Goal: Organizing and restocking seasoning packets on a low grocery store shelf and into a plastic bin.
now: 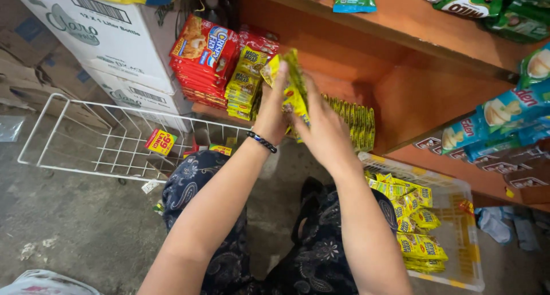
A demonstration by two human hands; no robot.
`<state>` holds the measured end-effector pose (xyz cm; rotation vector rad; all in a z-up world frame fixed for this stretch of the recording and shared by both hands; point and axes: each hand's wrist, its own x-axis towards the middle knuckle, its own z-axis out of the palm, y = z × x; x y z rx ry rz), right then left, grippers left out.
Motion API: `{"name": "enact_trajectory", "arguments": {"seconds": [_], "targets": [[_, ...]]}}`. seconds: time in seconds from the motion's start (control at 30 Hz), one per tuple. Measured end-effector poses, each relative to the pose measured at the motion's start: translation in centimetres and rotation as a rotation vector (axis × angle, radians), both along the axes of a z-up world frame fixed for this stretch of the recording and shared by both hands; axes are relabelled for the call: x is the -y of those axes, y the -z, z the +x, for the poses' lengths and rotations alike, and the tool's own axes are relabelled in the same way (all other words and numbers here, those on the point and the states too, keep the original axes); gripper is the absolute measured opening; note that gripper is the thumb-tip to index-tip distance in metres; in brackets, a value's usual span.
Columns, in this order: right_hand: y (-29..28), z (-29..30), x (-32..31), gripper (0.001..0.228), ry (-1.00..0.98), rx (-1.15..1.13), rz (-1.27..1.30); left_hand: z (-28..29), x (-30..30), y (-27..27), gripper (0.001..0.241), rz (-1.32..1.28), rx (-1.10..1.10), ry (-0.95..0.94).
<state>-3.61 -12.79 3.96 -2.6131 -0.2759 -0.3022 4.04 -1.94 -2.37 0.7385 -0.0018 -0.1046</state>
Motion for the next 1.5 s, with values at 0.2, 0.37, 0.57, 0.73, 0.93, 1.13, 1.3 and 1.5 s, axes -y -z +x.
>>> {"name": "enact_trajectory", "arguments": {"seconds": [0.2, 0.37, 0.57, 0.73, 0.93, 1.13, 1.3, 1.5], "targets": [[1.3, 0.4, 0.7, 0.089, -0.091, -0.009, 0.001, -0.8, -0.8, -0.7, 0.058, 0.169, 0.076, -0.029], [1.6, 0.7, -0.1, 0.095, -0.092, 0.05, 0.015, 0.1, -1.1, -0.1, 0.053, 0.04, 0.067, -0.038], [0.1, 0.0, -0.4, 0.093, -0.096, 0.026, 0.07, -0.5, -2.3, -2.2, 0.052, 0.1, 0.062, -0.048], [0.6, 0.0, -1.1, 0.094, -0.154, 0.128, 0.125, 0.0, -3.0, -1.3, 0.051, 0.189, 0.174, -0.121], [2.6, 0.6, -1.1, 0.092, -0.182, 0.121, 0.187, -0.6, -3.0, -2.0, 0.054, 0.08, 0.117, -0.089], [3.0, 0.7, -1.5, 0.095, -0.144, 0.132, -0.004, 0.4, -2.3, -0.2, 0.057, 0.127, 0.108, -0.243], [2.0, 0.4, -1.7, 0.096, -0.174, 0.02, -0.011, 1.7, -1.6, 1.7, 0.055, 0.128, -0.009, -0.357], [-0.1, -1.7, 3.2, 0.089, -0.408, 0.07, -0.076, 2.5, 2.5, 4.6, 0.055, -0.02, -0.055, -0.207]]}}
